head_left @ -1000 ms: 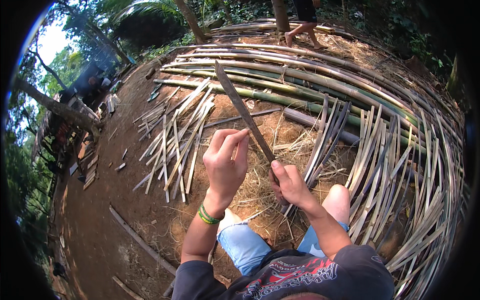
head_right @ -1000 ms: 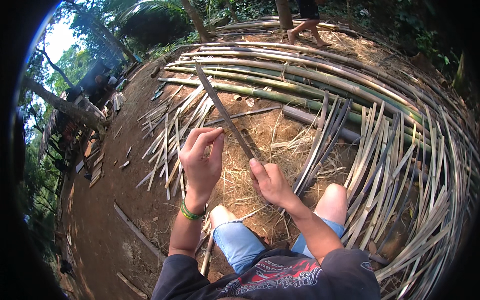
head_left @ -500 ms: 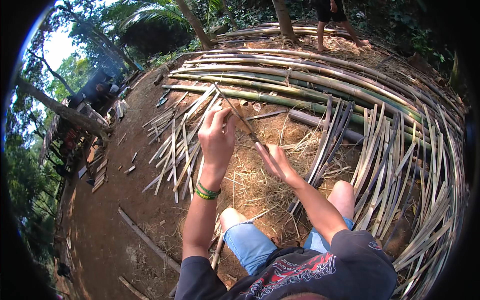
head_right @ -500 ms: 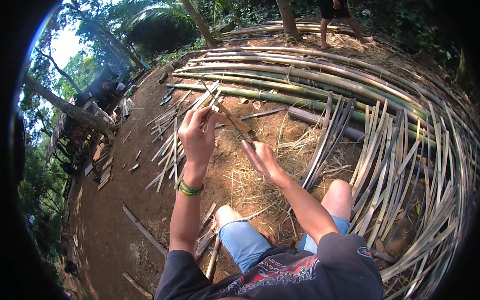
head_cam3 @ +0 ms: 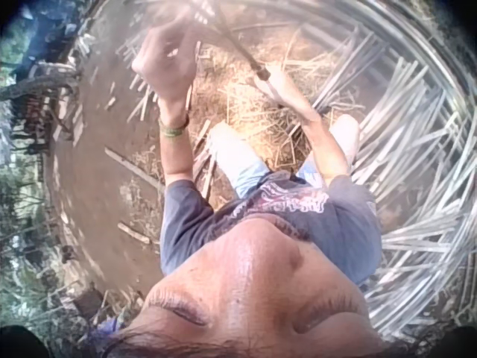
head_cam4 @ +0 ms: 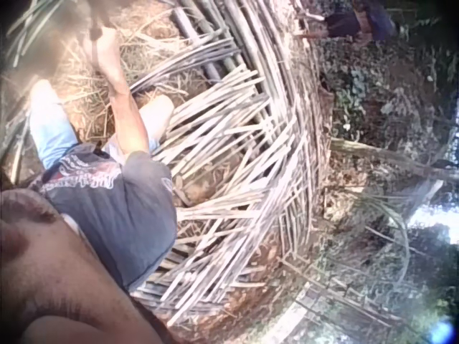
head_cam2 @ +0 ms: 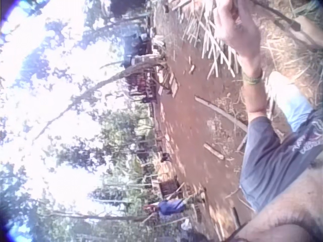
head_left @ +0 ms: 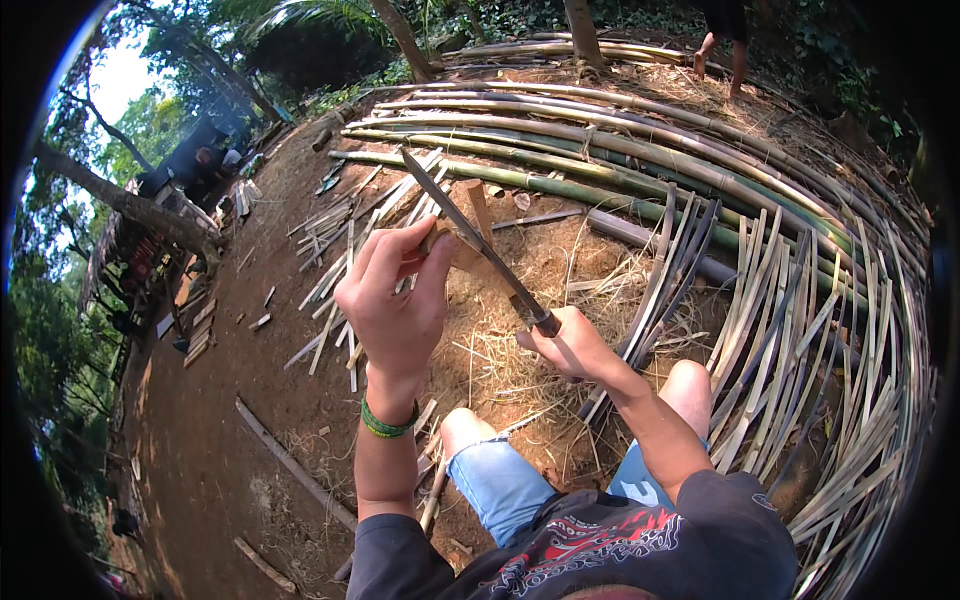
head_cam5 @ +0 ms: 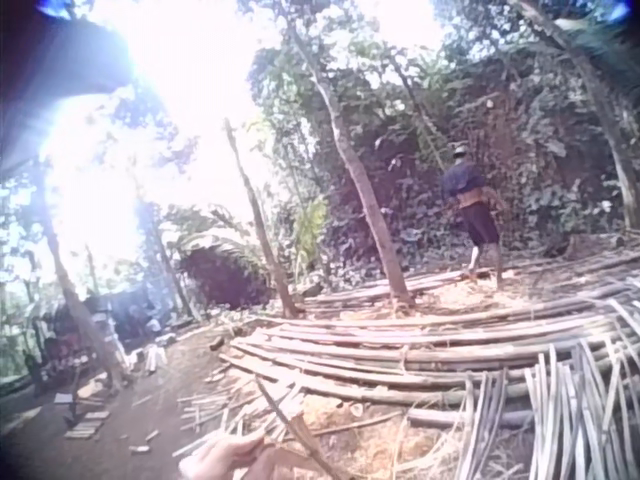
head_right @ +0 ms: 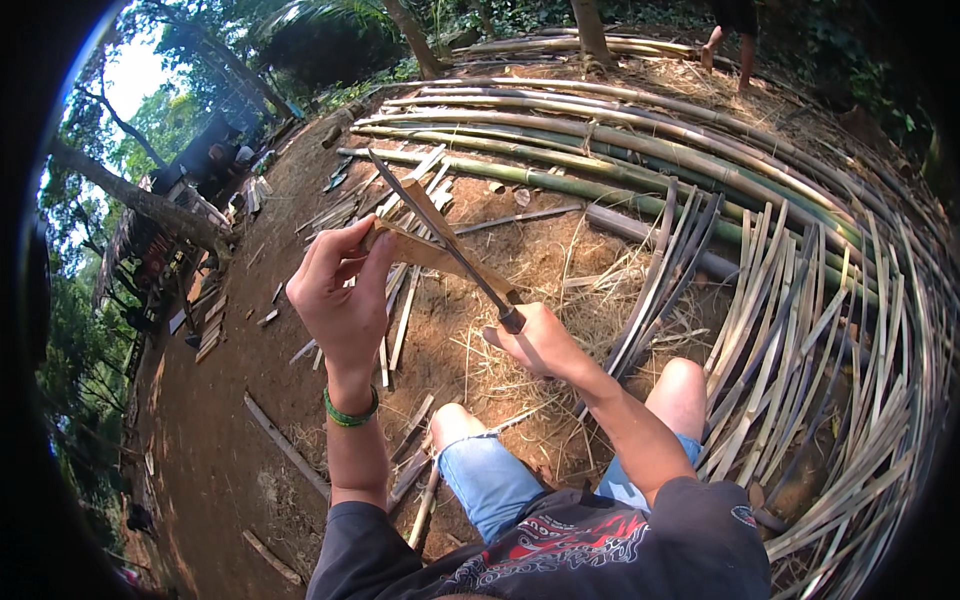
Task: The person sits on the ground and uses a machete to split long bamboo poles into thin strips. They repeatedly strike the bamboo against a wooden block to drive the blade through the material, then separate the resulting strips and place them into a pile.
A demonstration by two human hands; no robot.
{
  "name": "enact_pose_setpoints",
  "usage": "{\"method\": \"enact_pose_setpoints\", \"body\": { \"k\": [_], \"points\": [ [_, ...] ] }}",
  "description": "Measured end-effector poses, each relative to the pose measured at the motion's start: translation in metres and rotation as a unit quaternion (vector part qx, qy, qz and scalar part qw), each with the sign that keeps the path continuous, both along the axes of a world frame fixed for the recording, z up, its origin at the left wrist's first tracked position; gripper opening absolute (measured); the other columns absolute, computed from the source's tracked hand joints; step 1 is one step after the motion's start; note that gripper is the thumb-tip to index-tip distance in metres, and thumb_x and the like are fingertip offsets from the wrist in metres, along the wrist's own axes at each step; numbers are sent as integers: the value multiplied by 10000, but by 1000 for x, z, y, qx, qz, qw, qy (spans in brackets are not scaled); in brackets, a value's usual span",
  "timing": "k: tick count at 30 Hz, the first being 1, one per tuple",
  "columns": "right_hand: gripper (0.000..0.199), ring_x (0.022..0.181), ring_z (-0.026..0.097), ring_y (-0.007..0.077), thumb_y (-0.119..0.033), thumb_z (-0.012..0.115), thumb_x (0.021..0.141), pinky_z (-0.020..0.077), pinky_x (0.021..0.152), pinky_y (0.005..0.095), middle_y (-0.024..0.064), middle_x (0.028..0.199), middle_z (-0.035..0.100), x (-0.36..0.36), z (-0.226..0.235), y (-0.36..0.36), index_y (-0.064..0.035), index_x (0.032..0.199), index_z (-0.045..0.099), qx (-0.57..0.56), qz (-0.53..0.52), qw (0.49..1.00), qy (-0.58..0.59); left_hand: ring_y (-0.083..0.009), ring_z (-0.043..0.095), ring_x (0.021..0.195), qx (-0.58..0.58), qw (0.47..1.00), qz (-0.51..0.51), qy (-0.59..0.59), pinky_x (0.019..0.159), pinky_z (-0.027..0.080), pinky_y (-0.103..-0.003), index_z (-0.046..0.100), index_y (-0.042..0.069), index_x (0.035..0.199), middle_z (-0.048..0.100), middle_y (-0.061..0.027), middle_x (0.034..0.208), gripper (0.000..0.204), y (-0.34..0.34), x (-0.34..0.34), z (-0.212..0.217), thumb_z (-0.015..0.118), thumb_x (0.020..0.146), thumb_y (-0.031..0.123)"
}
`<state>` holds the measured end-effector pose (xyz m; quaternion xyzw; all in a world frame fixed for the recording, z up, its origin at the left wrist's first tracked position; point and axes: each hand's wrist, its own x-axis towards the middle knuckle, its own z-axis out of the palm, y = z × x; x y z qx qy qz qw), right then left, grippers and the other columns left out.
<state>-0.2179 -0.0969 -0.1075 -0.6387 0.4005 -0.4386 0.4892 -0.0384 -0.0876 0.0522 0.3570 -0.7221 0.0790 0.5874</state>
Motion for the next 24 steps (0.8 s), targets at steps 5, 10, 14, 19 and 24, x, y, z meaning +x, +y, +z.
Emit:
{"method": "enact_pose_setpoints", "body": {
  "k": [5,10,14,19,24],
  "points": [
    [396,410,422,68,-262,714,901,313,399,277,-24,492,460,-15,16,3,-91,626,486,160,88,981,-61,-155,698,689,-6,1000,-22,0,608,575,-246,693,-40,958,664,-102,794,182,-2,-6,-3,763,790,-34],
    [298,548,626,317,-202,630,895,469,543,421,177,560,571,13,-16,6,12,699,561,-91,-178,973,114,-101,675,695,-36,999,-5,-15,608,552,-220,697,-45,947,658,-81,791,166,1,-21,-6,759,794,-43],
    [297,503,591,270,-183,608,884,457,509,420,152,542,564,21,-65,-23,26,679,557,-60,-197,974,94,-97,674,694,-29,999,-17,-16,611,549,-222,698,-45,947,659,-78,781,161,-2,-31,0,757,797,-35],
    [337,466,496,138,-204,649,885,424,489,323,70,545,537,-1,-39,-22,-33,626,518,123,41,991,-42,-177,706,697,-11,1000,-12,-15,611,564,-253,673,-42,946,661,-109,805,160,-2,-18,6,745,804,-29],
    [334,468,516,106,-229,665,907,408,447,308,36,525,525,-13,3,-14,-46,664,529,128,11,989,68,-164,689,662,-35,999,-4,-7,599,554,-254,668,-39,946,656,-103,803,158,-8,-18,1,746,810,-17]
  ]
}}
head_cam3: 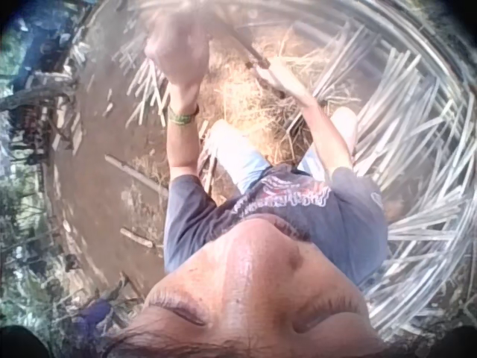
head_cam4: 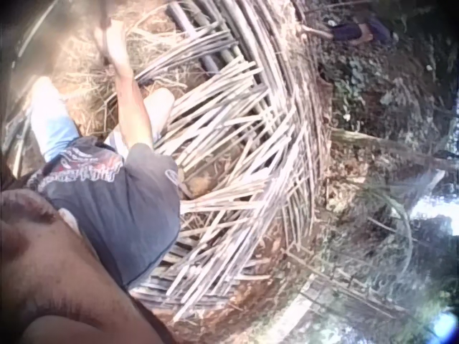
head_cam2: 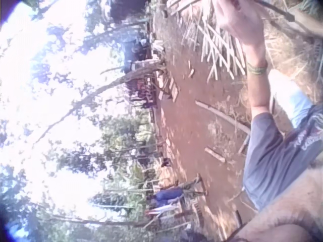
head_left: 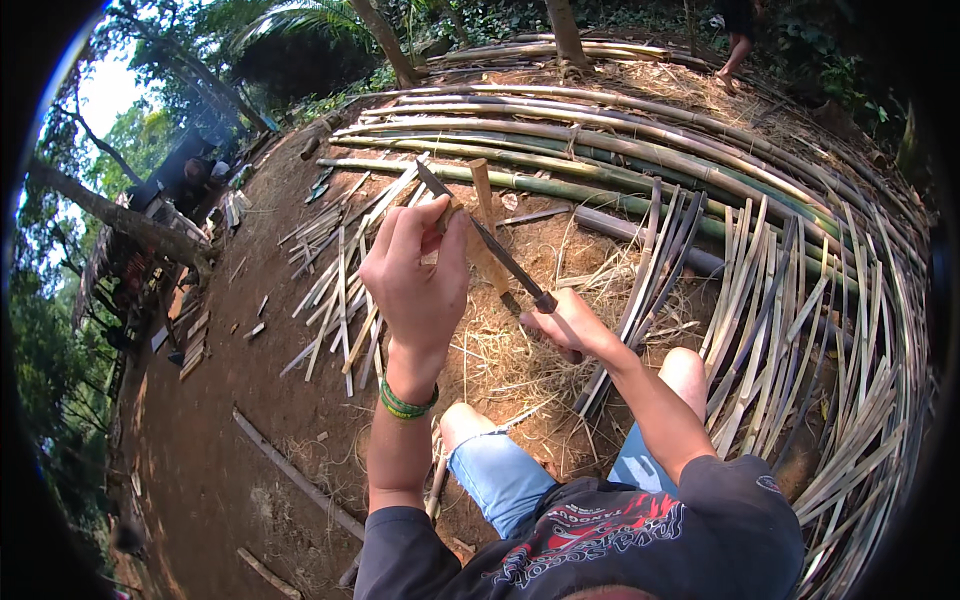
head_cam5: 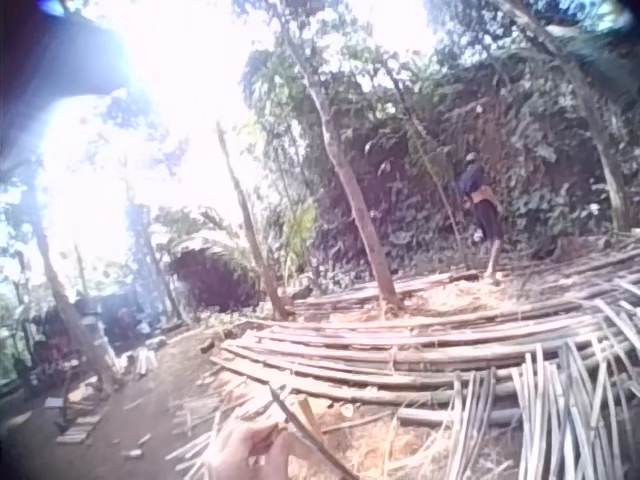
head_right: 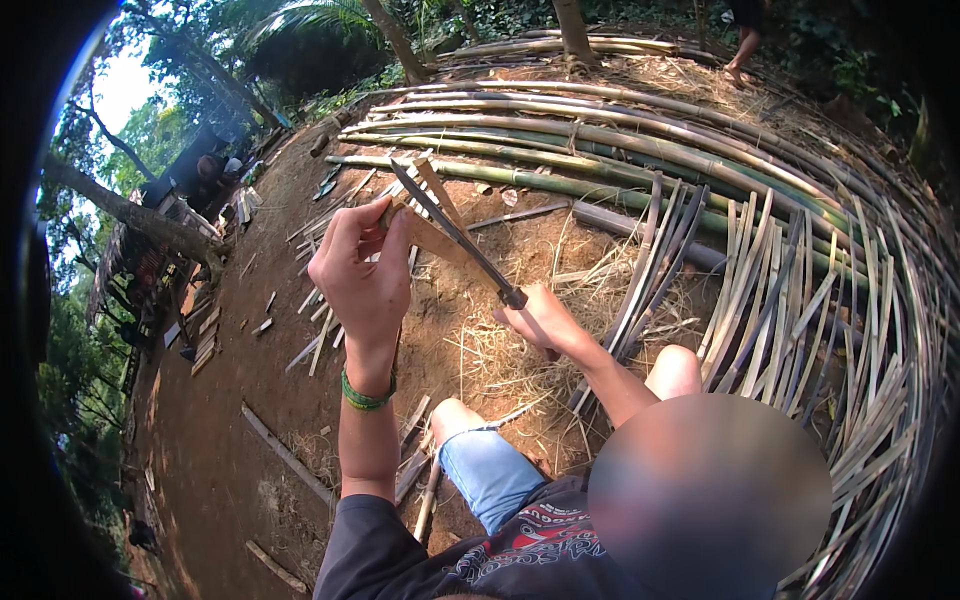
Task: The person sits on the ground and uses a machete to split long bamboo poles into thin strips. They repeatedly strike the bamboo against a wooden block to drive the blade through the material, then separate the resulting strips and place them into a pile.
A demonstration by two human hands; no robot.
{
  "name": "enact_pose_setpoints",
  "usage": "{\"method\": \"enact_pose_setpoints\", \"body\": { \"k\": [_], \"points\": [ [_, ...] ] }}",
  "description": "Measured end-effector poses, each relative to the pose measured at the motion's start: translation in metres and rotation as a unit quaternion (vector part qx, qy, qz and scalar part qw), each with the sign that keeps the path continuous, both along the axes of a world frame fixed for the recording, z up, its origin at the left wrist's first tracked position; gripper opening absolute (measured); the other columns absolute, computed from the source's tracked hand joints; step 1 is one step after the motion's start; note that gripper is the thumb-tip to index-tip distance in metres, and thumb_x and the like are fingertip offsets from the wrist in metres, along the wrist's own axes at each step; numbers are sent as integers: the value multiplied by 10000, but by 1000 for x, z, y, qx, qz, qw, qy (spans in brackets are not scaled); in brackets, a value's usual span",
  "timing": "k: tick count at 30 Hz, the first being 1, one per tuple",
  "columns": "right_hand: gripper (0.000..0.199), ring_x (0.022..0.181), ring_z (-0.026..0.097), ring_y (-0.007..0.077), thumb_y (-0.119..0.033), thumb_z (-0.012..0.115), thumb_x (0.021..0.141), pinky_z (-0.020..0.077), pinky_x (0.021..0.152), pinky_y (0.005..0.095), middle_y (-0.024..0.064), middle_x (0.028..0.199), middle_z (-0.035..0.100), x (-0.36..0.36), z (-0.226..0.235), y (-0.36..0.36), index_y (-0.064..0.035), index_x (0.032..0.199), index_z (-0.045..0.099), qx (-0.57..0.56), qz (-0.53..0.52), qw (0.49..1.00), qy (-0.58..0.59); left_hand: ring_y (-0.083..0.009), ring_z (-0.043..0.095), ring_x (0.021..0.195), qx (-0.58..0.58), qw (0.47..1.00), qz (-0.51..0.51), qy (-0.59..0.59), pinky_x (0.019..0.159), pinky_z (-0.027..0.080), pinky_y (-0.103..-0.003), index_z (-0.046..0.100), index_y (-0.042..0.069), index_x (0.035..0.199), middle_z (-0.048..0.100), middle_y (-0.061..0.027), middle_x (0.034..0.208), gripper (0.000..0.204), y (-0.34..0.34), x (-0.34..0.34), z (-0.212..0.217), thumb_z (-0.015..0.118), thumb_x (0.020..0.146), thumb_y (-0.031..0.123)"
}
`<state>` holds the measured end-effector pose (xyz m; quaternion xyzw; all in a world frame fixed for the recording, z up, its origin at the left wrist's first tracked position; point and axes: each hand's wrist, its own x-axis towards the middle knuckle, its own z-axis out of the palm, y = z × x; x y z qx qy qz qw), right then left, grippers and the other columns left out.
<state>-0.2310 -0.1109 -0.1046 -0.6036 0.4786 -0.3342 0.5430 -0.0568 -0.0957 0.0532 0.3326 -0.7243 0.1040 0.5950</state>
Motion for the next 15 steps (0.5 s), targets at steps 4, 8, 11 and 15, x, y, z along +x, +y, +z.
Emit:
{"method": "enact_pose_setpoints", "body": {
  "k": [4,8,11,15],
  "points": [
    [284,478,553,185,-193,656,886,441,465,391,99,553,581,30,-23,5,1,699,569,-269,-69,959,57,-152,673,649,-3,997,72,-5,583,540,-242,666,-38,935,638,-98,780,139,3,7,-3,740,821,-10],
    [275,467,539,185,-175,592,895,418,449,381,104,589,600,49,-104,-23,-6,678,587,-187,-162,965,84,-146,669,647,5,999,36,13,587,561,-248,667,-38,918,635,-92,778,136,10,6,-11,745,809,-19],
    [241,433,467,170,-125,558,879,366,423,365,64,567,556,24,-184,-70,-5,671,584,-105,-114,971,181,-146,676,657,13,1000,-7,-9,598,569,-246,673,-33,928,640,-88,782,147,9,-6,-1,752,805,-17],
    [225,421,403,121,-137,580,902,338,422,319,-2,548,483,34,-157,-68,-43,703,535,104,-7,994,-34,-156,694,694,29,999,16,-10,619,577,-253,676,-38,952,668,-104,816,149,0,18,2,739,824,1]
  ]
}}
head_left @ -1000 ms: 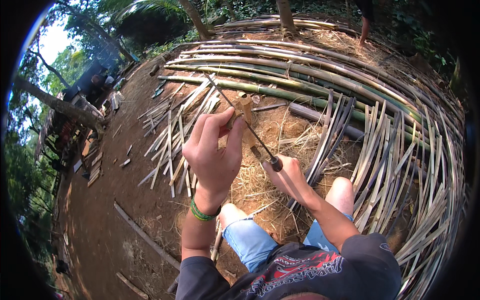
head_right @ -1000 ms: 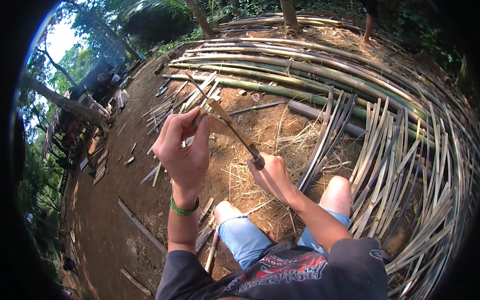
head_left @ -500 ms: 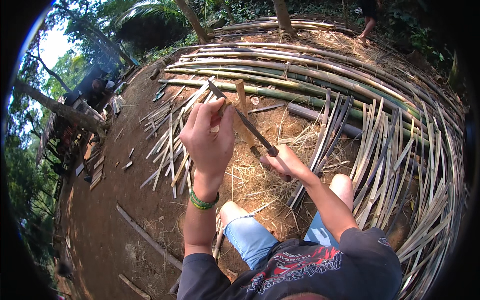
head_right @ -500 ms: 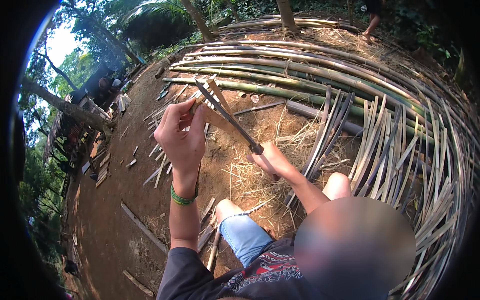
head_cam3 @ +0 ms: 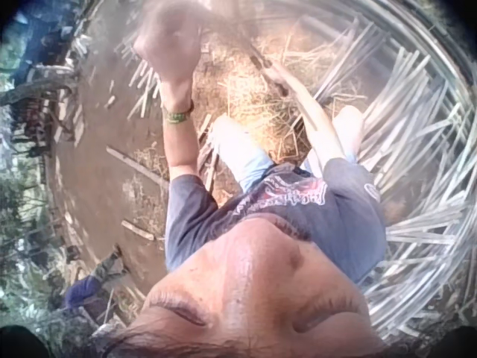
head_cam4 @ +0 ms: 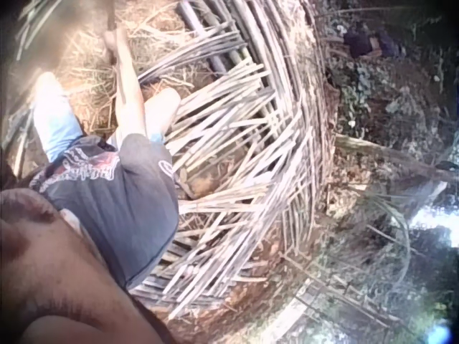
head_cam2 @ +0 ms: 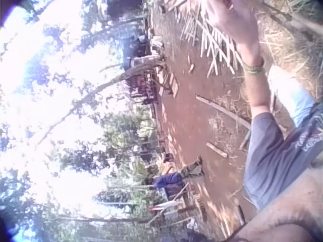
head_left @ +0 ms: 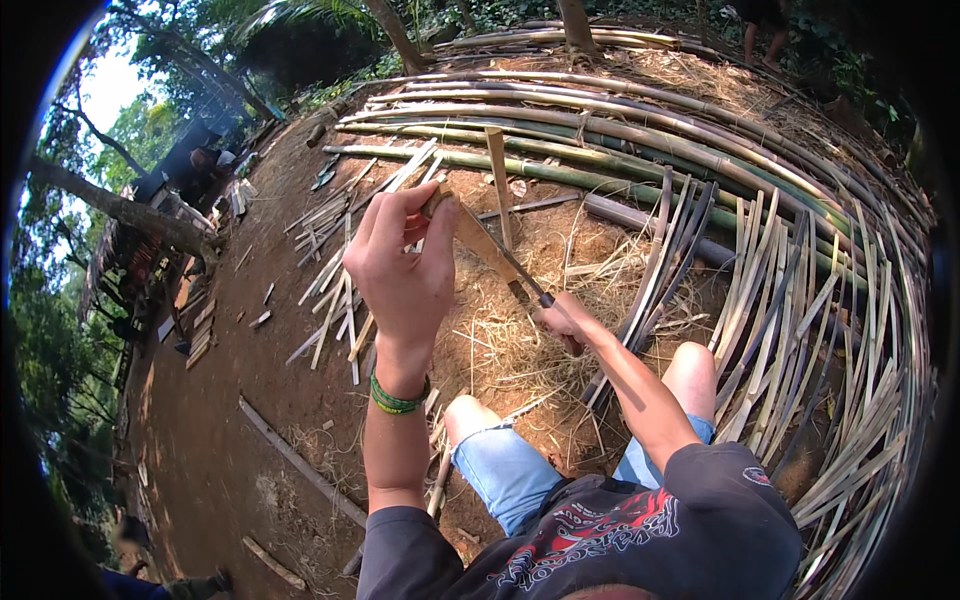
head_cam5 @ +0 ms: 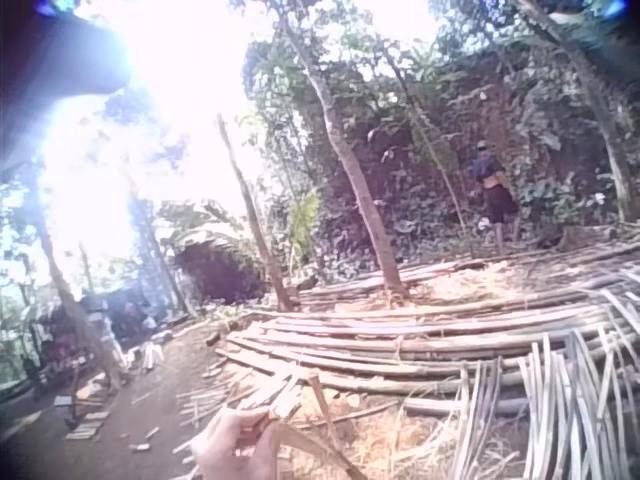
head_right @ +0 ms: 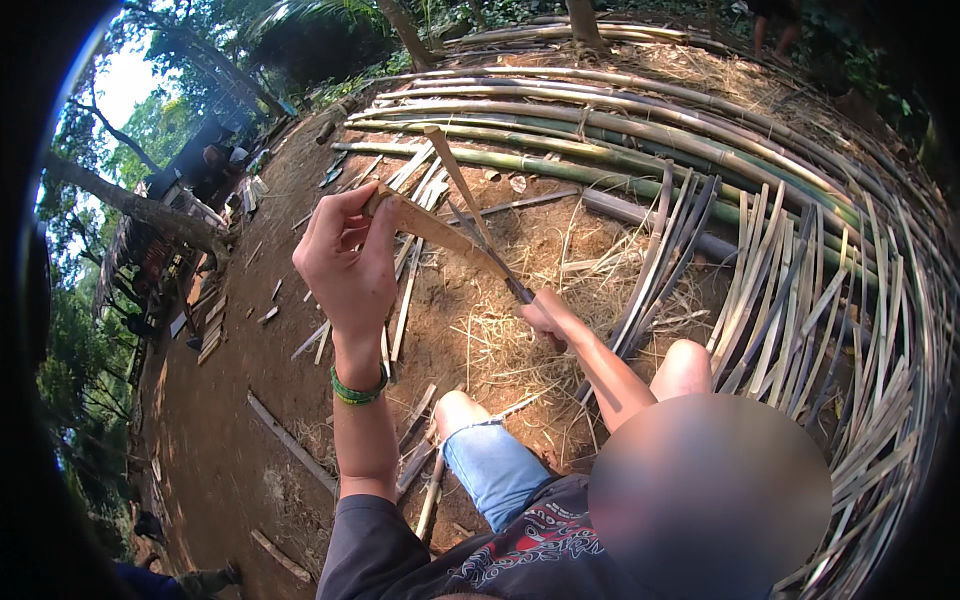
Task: The person sits on the ground and uses a machete to split long bamboo poles into thin strips. They repeatedly strike the bamboo against a wooden block to drive the blade through the material, then separate the resulting strips and place them into a pile.
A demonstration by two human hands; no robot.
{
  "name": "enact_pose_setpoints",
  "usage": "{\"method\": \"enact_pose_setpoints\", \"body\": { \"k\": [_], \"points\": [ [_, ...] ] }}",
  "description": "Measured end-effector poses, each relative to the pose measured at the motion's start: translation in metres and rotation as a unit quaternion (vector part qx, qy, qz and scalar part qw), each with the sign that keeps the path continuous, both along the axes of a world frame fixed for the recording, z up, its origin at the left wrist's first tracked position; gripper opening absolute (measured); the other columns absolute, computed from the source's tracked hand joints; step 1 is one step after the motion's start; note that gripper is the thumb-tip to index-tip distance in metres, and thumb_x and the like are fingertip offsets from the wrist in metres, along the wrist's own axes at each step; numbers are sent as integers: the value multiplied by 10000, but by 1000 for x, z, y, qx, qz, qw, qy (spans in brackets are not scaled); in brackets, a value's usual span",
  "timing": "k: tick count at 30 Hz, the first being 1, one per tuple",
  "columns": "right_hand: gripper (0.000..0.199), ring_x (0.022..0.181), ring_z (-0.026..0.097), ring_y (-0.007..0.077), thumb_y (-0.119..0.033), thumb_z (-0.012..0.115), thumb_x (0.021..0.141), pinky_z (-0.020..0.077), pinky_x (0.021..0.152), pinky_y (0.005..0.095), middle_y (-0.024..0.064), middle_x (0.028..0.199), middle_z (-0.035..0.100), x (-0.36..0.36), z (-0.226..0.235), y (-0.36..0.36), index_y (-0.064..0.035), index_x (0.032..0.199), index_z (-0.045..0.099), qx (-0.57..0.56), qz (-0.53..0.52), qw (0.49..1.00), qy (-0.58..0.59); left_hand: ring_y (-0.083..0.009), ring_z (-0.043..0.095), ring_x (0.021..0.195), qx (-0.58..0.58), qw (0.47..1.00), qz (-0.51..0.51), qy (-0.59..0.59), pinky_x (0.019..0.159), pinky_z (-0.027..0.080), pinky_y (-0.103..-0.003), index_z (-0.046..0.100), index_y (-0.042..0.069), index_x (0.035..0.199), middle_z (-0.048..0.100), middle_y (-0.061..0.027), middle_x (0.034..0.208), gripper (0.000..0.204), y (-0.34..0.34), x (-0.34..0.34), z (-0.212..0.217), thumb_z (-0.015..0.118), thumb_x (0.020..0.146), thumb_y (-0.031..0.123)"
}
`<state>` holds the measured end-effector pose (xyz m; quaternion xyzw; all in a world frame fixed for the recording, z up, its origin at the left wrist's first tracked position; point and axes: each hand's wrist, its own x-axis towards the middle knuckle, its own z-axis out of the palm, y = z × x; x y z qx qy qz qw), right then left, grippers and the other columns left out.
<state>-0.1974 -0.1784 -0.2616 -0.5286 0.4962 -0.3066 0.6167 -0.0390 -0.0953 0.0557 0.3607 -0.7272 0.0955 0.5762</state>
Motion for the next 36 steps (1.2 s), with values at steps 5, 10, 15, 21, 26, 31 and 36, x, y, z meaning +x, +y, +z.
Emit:
{"method": "enact_pose_setpoints", "body": {
  "k": [5,10,15,21,26,31,36],
  "points": [
    [225,406,355,93,-180,625,900,318,411,293,-33,530,441,-17,47,-14,-85,738,501,82,13,995,-58,-152,694,698,-32,999,-5,17,606,563,-264,674,-38,936,678,-103,831,137,-18,-5,8,739,830,20],
    [275,477,589,258,-183,600,812,461,501,403,143,535,565,4,85,25,33,643,586,-286,-25,937,198,-58,646,727,-68,995,35,67,639,504,-199,705,-9,1007,716,-44,854,177,17,-9,50,756,861,77],
    [260,510,605,347,-185,624,828,472,529,444,188,548,552,11,2,49,24,679,584,-288,-20,936,201,-109,684,697,25,997,49,51,634,539,-241,702,-26,974,721,-70,813,179,-7,8,54,760,828,62],
    [265,443,436,122,-216,692,853,343,431,312,5,560,509,25,-21,19,-54,703,545,108,84,986,96,-93,668,691,10,997,75,-9,626,510,-231,702,-21,977,726,-70,817,181,-29,32,62,751,844,92],
    [408,443,430,148,-283,717,860,343,452,352,12,518,459,30,9,12,-73,605,477,101,92,989,64,-94,665,691,5,994,108,-7,637,510,-242,700,-14,998,728,-62,823,200,-40,48,61,757,848,105],
    [302,523,558,280,-208,640,824,432,549,450,161,541,550,52,-12,42,29,654,567,-170,11,972,161,-84,644,701,2,994,101,34,646,496,-222,701,-6,1004,716,-55,851,187,-30,53,54,755,862,104],
    [192,549,598,318,-128,597,841,479,556,434,180,617,605,60,-141,29,36,743,609,-103,-32,968,225,-48,608,717,27,998,54,22,649,472,-192,702,-8,1010,698,-20,850,189,-23,55,57,762,861,92]
  ]
}}
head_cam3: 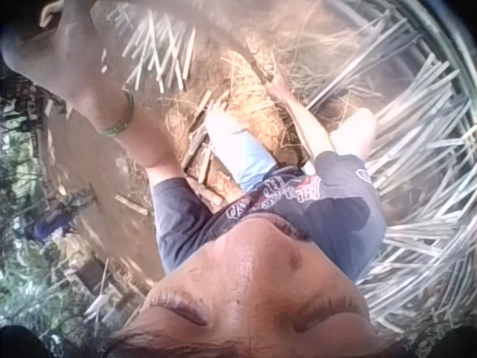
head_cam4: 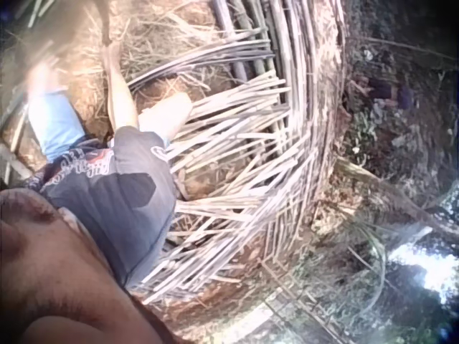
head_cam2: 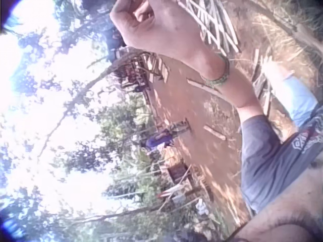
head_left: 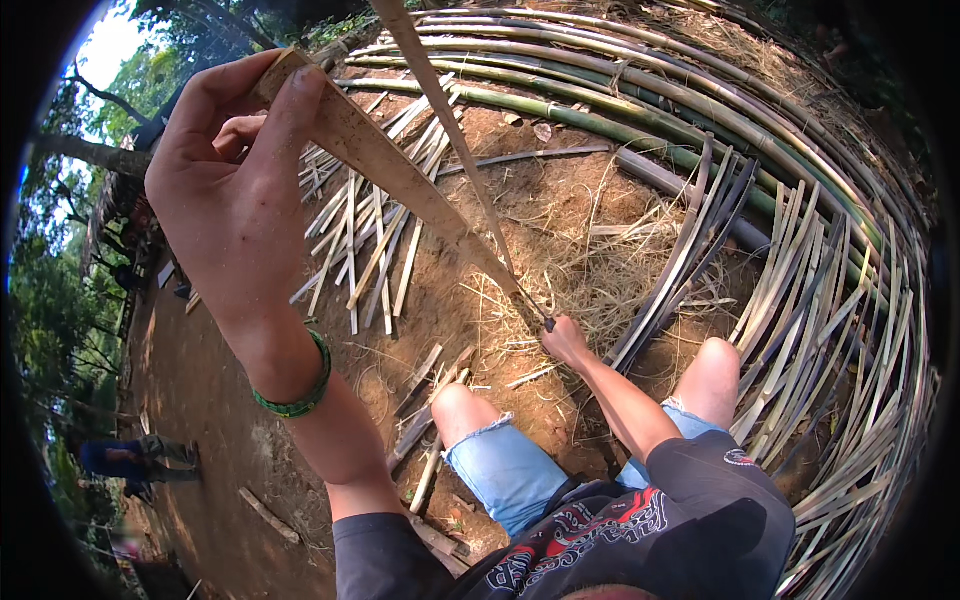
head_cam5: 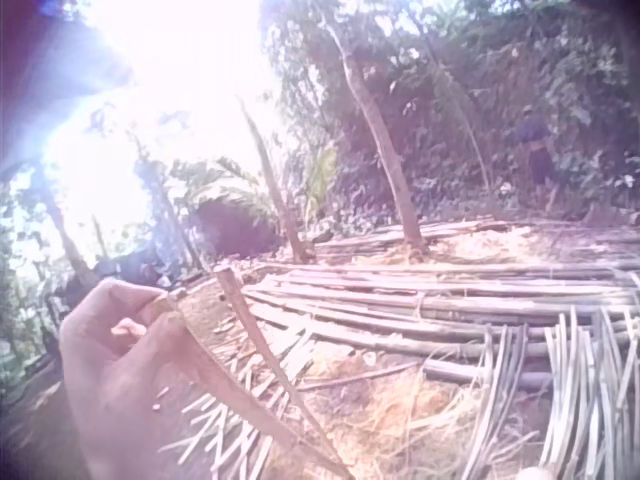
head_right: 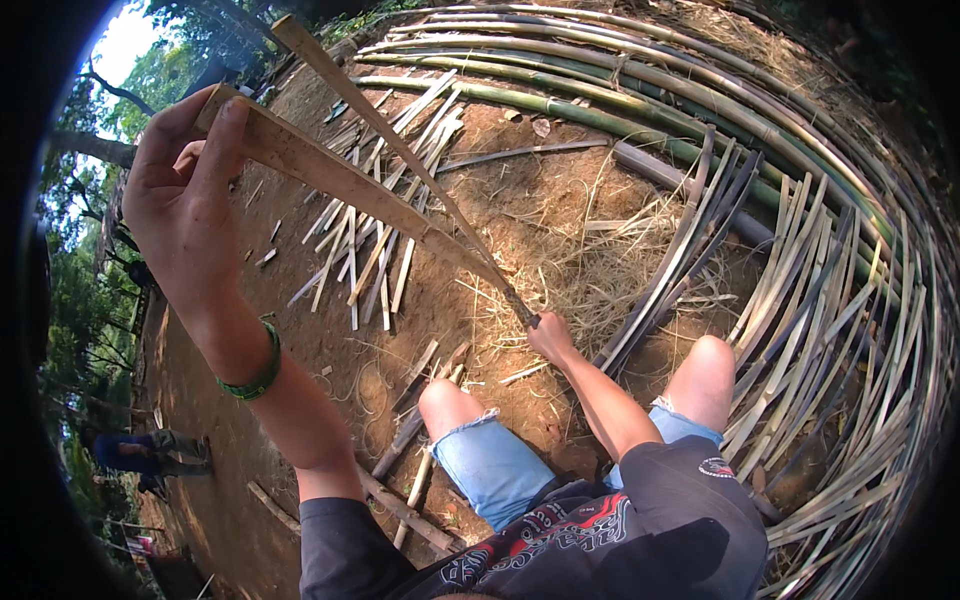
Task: The person sits on the ground and uses a machete to split long bamboo poles into thin strips. They repeatedly strike the bamboo against a wooden block to drive the blade through the material, then separate the resulting strips and place them into a pile.
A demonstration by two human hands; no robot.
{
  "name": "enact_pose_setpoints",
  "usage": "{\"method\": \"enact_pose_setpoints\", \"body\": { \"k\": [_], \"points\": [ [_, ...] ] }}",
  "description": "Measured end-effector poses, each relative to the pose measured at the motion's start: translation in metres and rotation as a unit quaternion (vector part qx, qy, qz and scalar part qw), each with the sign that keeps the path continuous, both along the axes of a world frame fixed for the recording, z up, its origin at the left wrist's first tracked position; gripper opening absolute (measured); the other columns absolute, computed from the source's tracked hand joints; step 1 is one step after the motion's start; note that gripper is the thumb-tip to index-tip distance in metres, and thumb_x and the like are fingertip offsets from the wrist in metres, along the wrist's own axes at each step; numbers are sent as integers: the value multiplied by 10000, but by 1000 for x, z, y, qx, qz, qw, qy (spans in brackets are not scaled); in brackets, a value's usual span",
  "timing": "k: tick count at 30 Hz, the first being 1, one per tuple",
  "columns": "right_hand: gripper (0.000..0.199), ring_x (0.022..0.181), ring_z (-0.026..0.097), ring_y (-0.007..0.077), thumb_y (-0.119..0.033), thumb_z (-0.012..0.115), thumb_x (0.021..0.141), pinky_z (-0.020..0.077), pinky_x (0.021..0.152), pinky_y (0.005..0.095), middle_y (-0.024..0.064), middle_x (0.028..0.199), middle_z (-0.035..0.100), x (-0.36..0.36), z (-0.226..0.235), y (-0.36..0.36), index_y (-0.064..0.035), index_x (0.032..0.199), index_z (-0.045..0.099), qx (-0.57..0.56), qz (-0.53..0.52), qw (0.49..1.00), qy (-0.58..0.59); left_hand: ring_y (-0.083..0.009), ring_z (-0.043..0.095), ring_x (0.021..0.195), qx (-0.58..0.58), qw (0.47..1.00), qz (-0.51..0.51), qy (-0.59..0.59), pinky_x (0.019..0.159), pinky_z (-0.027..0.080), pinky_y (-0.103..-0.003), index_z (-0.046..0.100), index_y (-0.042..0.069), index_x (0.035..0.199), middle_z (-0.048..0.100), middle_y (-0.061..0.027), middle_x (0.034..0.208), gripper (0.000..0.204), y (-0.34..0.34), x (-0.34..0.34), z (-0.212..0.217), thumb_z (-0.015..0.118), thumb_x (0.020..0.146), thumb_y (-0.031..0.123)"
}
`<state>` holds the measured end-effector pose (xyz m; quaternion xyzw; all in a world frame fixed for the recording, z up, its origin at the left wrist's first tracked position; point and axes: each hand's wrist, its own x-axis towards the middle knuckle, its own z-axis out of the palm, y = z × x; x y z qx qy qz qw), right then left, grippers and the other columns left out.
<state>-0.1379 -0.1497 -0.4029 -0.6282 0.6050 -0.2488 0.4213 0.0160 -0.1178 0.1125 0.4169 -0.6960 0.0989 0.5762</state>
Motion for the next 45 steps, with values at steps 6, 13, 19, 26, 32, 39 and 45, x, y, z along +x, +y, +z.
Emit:
{"method": "enact_pose_setpoints", "body": {
  "k": [6,13,19,26,32,39,45],
  "points": [
    [172,427,362,47,-164,619,945,341,433,245,-73,549,411,-29,14,-39,-99,826,512,514,54,719,-465,-47,594,717,23,999,-4,49,653,467,-186,704,-8,1034,684,-19,869,218,-8,30,2,771,856,98],
    [334,485,513,164,-231,663,880,414,477,368,50,566,531,33,52,-27,-46,636,530,116,32,991,-59,-51,593,712,-15,990,138,1,669,482,-195,703,-9,1020,691,-32,862,217,-11,33,-1,772,859,119],
    [457,459,433,152,-324,694,883,359,486,376,26,491,433,35,93,15,-40,593,485,43,27,982,-180,-48,601,704,-45,992,112,24,641,481,-193,700,-10,998,689,-28,860,201,-5,41,-7,768,871,129],
    [601,475,425,167,-522,501,985,323,476,378,42,503,462,29,130,49,-23,650,527,-33,9,978,-205,-23,577,665,-45,993,97,45,595,433,-162,688,-3,994,683,-20,843,177,7,25,-13,757,881,115],
    [525,516,510,166,-413,403,1047,394,505,345,73,567,513,18,281,73,11,774,551,-103,92,914,-382,-21,572,665,-28,995,77,56,609,446,-169,665,3,970,688,-18,857,135,17,-3,-17,742,883,72],
    [490,538,549,138,-386,423,1048,422,515,305,70,592,540,15,300,105,8,786,550,-114,81,891,-431,-24,584,686,-35,995,74,56,604,467,-164,673,-9,1000,687,-24,828,157,47,-20,-26,741,869,47],
    [560,445,420,59,-514,352,1040,334,412,230,-8,566,482,6,326,98,-34,805,518,-96,115,874,-461,-40,626,711,-120,991,14,51,628,487,-153,671,-28,1037,705,-51,846,190,51,-24,5,738,863,6]
  ]
}}
